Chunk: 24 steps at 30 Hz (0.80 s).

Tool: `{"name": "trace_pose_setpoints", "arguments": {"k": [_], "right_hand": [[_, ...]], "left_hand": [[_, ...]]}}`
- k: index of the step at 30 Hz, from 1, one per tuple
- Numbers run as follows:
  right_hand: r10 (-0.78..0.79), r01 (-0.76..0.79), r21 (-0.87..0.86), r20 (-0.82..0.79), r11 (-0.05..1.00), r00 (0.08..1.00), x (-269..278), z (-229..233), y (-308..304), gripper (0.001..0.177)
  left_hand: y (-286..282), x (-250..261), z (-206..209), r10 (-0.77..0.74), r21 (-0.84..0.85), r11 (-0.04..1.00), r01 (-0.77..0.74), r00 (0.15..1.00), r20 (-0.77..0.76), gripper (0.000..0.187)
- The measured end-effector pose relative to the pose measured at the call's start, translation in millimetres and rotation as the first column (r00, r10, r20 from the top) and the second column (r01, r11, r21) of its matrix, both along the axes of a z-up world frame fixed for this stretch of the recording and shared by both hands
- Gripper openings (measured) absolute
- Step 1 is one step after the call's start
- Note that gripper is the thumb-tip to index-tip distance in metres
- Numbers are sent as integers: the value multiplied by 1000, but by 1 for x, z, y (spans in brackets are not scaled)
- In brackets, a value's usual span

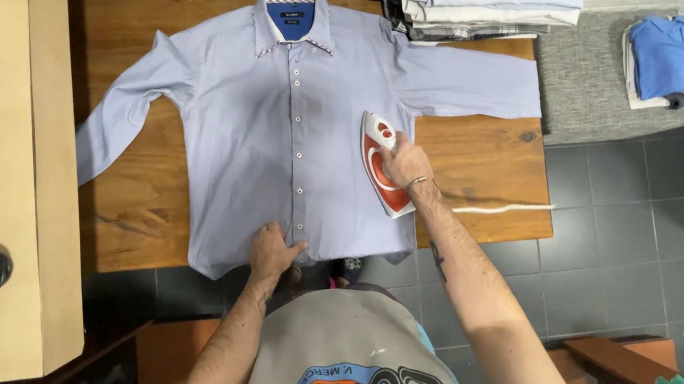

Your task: Ironing a light blue button-down shirt on a wooden table in a stockroom

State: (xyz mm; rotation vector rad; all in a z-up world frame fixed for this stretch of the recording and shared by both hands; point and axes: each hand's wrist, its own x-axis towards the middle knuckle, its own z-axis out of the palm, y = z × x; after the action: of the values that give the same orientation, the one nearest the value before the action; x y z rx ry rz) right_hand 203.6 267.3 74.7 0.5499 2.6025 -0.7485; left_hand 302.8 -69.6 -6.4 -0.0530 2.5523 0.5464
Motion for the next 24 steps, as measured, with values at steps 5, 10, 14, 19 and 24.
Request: {"name": "trace_pose_setpoints", "arguments": {"k": [5, 10, 14, 19, 24], "right_hand": [[45, -45, 9, -7, 999, 999, -38, -26, -4, 55], [-4, 6, 45, -49, 999, 999, -97, -75, -4, 52], [-100, 101, 66, -32, 993, 995, -130, -56, -9, 52], [-151, 155, 61, -68, 986, 986, -162, -30, -17, 54], [-103, 111, 126, -65, 986, 993, -192, -17, -16, 55]], "left_hand": [[0, 3, 6, -1, -35, 999, 0, 1000, -21, 65], [0, 6, 17, -33, -97, 995, 27, 998, -58, 67], [3, 2, 25, -74, -101, 993, 69, 996, -51, 71], [3, -3, 19, -82, -125, 989, 84, 996, 17, 78], [4, 1, 10, -137, -158, 978, 133, 990, -17, 72]]}}
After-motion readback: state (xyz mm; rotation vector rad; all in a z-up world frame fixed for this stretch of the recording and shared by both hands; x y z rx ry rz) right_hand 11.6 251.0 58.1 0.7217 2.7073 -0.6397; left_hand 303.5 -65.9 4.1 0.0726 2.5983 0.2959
